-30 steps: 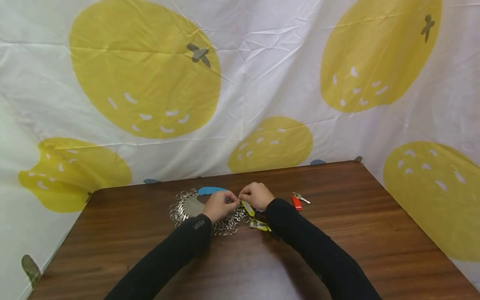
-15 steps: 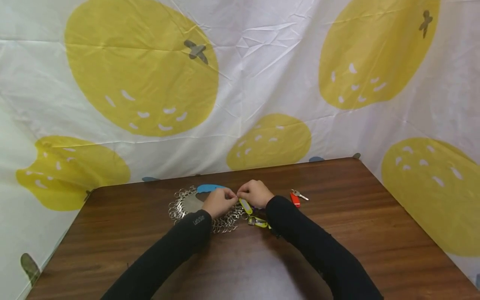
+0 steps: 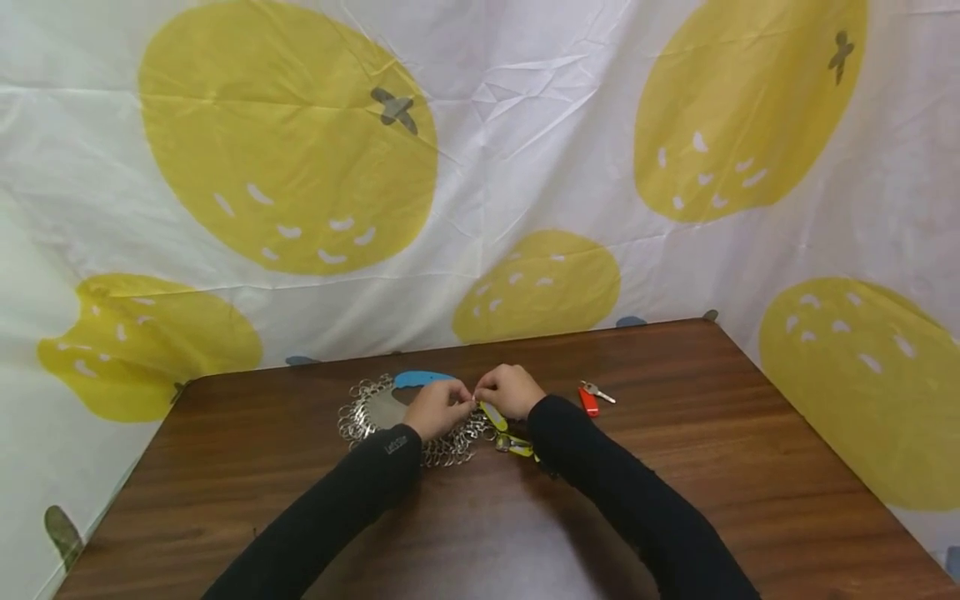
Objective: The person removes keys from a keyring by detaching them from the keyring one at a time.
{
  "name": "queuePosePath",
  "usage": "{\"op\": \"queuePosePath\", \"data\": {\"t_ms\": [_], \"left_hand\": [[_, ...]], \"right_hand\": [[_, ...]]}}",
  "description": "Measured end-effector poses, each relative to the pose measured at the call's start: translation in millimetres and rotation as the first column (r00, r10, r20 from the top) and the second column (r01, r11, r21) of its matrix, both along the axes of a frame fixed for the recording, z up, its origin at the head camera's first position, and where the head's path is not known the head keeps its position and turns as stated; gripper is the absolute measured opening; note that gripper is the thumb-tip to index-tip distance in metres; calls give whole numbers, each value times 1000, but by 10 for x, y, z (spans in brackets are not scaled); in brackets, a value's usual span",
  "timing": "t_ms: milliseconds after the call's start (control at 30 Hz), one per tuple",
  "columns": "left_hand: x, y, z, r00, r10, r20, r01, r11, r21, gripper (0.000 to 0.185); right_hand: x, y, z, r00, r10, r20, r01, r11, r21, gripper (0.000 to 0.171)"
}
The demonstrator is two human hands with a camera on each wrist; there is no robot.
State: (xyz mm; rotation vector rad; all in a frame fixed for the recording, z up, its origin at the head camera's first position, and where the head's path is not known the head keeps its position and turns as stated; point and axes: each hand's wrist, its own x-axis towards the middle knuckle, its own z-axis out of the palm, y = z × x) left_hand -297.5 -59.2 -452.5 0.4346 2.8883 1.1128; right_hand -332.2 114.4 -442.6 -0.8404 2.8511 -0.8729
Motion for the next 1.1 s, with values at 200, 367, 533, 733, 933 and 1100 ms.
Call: {"op": "queuePosePath", "data": {"t_ms": [200, 367, 533, 733, 933, 1100], "left_hand": [[27, 30, -5, 998, 20, 58, -22, 999, 31, 19], [52, 51, 29, 997, 44, 67, -45, 999, 26, 21], [28, 61, 65, 994, 94, 55, -95, 995, 16, 15], [-21, 44, 36, 997, 76, 32, -75, 997, -12, 15], [-14, -58, -12, 999, 41, 19, -41, 999, 14, 12], [-9, -88, 30, 999, 42, 8, -42, 999, 9, 12]], "right_hand": [[23, 23, -48, 1000, 1, 4, -1, 1000, -22, 17], [64, 41, -22, 999, 34, -41, -34, 999, -7, 17], [78, 41, 23, 997, 43, -56, -43, 999, 5, 18], [88, 26, 20, 999, 0, -35, 0, 1000, 0, 16], [88, -45, -7, 999, 28, -44, -28, 1000, -5, 17], [72, -72, 28, 998, 9, -63, -8, 1000, 14, 17]]}}
